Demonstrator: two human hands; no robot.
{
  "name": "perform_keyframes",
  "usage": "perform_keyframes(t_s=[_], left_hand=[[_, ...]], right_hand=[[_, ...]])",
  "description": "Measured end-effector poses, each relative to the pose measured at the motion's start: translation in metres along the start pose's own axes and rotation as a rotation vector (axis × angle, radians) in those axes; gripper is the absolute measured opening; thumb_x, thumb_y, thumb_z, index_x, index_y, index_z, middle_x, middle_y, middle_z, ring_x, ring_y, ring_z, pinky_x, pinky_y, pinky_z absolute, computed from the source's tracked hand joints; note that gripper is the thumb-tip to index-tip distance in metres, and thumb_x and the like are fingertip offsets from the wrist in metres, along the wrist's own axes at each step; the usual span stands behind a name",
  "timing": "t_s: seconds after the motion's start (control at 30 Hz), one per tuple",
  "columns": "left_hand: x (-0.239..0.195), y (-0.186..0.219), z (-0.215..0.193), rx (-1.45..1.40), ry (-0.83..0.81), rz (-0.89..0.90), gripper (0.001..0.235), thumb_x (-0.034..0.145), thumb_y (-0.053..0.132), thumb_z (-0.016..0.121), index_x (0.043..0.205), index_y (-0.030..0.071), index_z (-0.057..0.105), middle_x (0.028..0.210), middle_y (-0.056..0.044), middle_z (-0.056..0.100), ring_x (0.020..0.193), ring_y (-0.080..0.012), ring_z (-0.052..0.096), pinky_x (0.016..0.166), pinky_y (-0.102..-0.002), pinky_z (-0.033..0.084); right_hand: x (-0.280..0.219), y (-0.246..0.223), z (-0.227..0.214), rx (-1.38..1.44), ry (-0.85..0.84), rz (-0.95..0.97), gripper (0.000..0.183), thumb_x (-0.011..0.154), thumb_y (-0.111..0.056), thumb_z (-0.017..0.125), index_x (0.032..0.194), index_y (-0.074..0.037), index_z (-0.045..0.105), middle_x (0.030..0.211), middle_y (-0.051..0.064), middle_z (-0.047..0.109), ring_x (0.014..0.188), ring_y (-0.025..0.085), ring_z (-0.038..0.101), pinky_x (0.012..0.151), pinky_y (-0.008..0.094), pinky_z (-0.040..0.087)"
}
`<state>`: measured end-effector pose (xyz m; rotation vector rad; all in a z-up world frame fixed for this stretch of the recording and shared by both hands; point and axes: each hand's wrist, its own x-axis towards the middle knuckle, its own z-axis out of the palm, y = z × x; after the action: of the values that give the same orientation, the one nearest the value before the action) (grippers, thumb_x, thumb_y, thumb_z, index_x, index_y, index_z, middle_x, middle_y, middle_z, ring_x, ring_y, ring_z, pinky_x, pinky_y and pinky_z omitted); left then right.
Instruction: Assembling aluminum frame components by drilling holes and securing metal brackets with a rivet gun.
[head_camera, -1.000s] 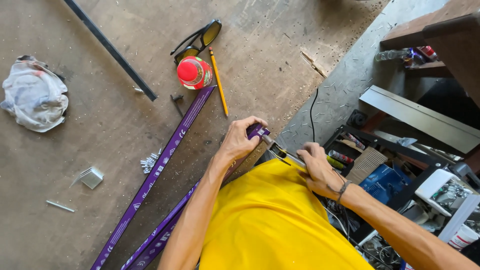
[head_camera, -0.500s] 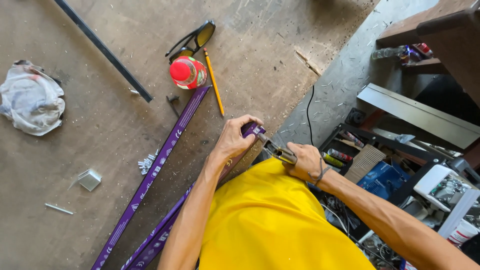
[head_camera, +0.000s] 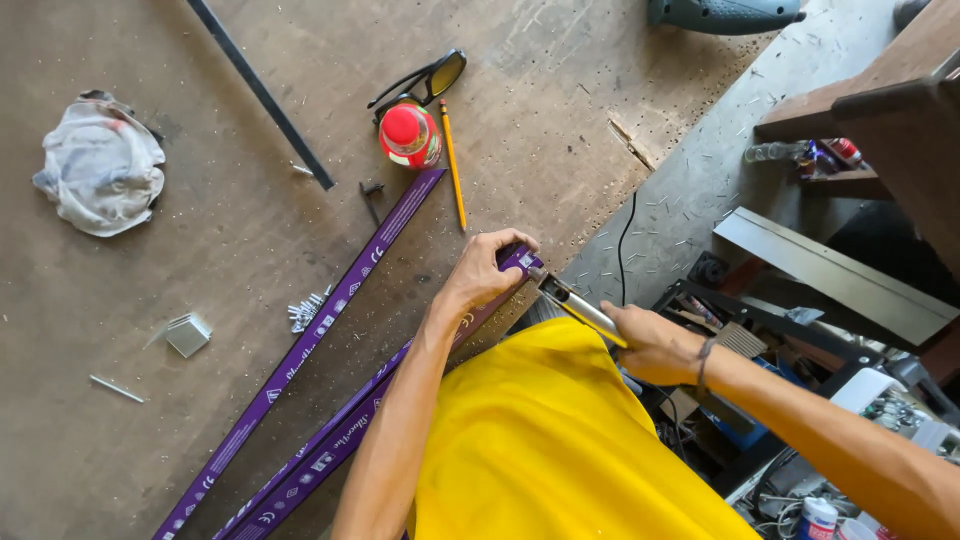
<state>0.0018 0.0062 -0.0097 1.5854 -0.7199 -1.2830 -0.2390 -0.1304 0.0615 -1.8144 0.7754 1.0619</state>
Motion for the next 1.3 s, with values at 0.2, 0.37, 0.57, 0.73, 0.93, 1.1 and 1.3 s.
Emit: perform_keyframes(t_s=[0.2, 0.37, 0.57, 0.73, 0.93, 1.1, 1.3], left_hand=[[-0.003, -0.001, -0.002, 0.038, 0.015, 0.019, 0.044, 0.071, 0.002, 0.063, 0.11, 0.016, 0.078, 0.101, -0.015, 0.077, 0.097, -0.0332, 0.072, 0.088, -0.044, 0.057], [-0.002, 0.006, 0.001, 0.083, 0.019, 0.035, 0.044, 0.072, 0.001, 0.064, 0.112, 0.012, 0.077, 0.103, -0.019, 0.076, 0.099, -0.0389, 0.071, 0.091, -0.047, 0.055], [-0.062, 0.093, 0.02, 0.336, 0.124, 0.165, 0.062, 0.077, 0.0, 0.067, 0.137, 0.012, 0.056, 0.098, -0.018, 0.072, 0.092, -0.0447, 0.071, 0.081, -0.052, 0.057], [-0.103, 0.132, 0.052, 0.64, 0.3, 0.381, 0.037, 0.097, -0.005, 0.062, 0.128, 0.002, 0.044, 0.101, -0.027, 0.07, 0.086, -0.0378, 0.074, 0.069, -0.041, 0.065], [-0.11, 0.158, 0.069, 0.944, 0.51, 0.516, 0.034, 0.094, -0.013, 0.063, 0.113, 0.003, 0.04, 0.082, -0.011, 0.065, 0.089, -0.0384, 0.074, 0.079, -0.049, 0.063], [-0.109, 0.144, 0.072, 0.878, 0.494, 0.48, 0.027, 0.094, -0.009, 0.068, 0.111, 0.001, 0.051, 0.091, -0.017, 0.066, 0.094, -0.0413, 0.074, 0.083, -0.051, 0.064], [-0.053, 0.076, 0.016, 0.06, 0.037, -0.017, 0.036, 0.075, 0.011, 0.065, 0.11, 0.01, 0.068, 0.11, -0.005, 0.074, 0.103, -0.0184, 0.069, 0.096, -0.03, 0.051]], right_hand=[[0.039, 0.02, 0.024, -0.187, 0.298, -0.144, 0.045, 0.08, -0.027, 0.077, 0.112, -0.006, 0.055, 0.108, 0.019, 0.051, 0.101, 0.05, 0.061, 0.085, 0.053, 0.054], [0.019, 0.021, 0.021, 0.064, 0.323, -0.059, 0.042, 0.087, -0.036, 0.077, 0.108, -0.01, 0.051, 0.087, 0.026, 0.068, 0.086, 0.049, 0.07, 0.072, 0.052, 0.056], [-0.011, 0.098, 0.027, 0.159, 0.523, 0.007, 0.046, 0.087, -0.018, 0.074, 0.126, -0.013, 0.051, 0.09, 0.026, 0.074, 0.09, 0.049, 0.073, 0.076, 0.057, 0.058], [0.008, 0.181, 0.048, 0.18, 0.485, 0.178, 0.046, 0.093, -0.02, 0.068, 0.134, -0.013, 0.05, 0.109, 0.016, 0.074, 0.092, 0.035, 0.073, 0.081, 0.046, 0.061], [0.028, 0.201, 0.049, 0.163, 0.412, 0.311, 0.044, 0.101, -0.033, 0.06, 0.132, -0.005, 0.046, 0.108, 0.022, 0.07, 0.084, 0.034, 0.071, 0.067, 0.044, 0.061], [0.038, 0.207, 0.04, 0.023, 0.617, 0.171, 0.036, 0.103, -0.033, 0.06, 0.132, -0.013, 0.054, 0.101, 0.017, 0.043, 0.082, 0.032, 0.05, 0.066, 0.047, 0.05], [0.03, 0.144, -0.045, -0.291, 0.185, 0.544, 0.044, 0.083, -0.028, 0.054, 0.121, -0.025, 0.076, 0.109, 0.023, 0.081, 0.107, 0.045, 0.074, 0.085, 0.049, 0.059]])
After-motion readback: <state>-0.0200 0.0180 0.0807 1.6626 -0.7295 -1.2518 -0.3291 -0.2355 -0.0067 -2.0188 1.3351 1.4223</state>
